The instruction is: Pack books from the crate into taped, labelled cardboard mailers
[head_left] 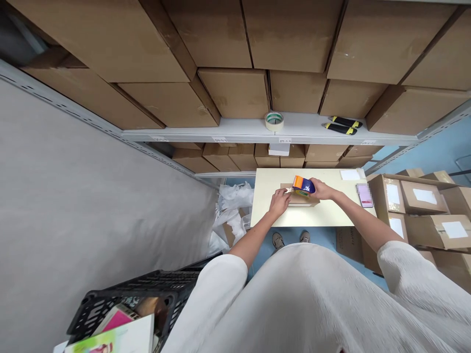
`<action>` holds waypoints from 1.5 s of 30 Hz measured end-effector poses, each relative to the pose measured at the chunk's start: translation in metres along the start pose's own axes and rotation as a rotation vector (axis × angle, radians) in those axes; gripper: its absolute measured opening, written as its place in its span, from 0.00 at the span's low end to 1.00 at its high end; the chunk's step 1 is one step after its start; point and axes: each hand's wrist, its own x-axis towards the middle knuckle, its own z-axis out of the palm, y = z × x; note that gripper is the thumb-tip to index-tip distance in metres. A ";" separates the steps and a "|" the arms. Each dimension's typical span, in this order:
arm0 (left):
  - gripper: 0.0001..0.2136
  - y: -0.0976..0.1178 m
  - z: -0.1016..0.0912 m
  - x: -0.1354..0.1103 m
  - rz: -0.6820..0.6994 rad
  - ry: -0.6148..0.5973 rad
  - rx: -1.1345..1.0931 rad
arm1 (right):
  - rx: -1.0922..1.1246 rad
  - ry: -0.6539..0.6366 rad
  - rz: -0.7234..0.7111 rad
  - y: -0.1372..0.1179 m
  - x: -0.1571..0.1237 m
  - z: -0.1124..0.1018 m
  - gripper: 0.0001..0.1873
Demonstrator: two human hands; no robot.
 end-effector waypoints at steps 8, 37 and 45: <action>0.17 0.010 -0.057 0.037 -0.256 0.071 -0.580 | -0.043 -0.005 -0.002 0.001 -0.002 0.001 0.29; 0.11 -0.016 -0.096 0.047 -0.293 -0.020 -0.516 | -0.411 -0.082 -0.069 -0.012 -0.010 -0.036 0.23; 0.10 -0.039 -0.084 0.027 -0.331 -0.004 -0.597 | -0.492 -0.134 -0.074 -0.027 -0.012 -0.048 0.21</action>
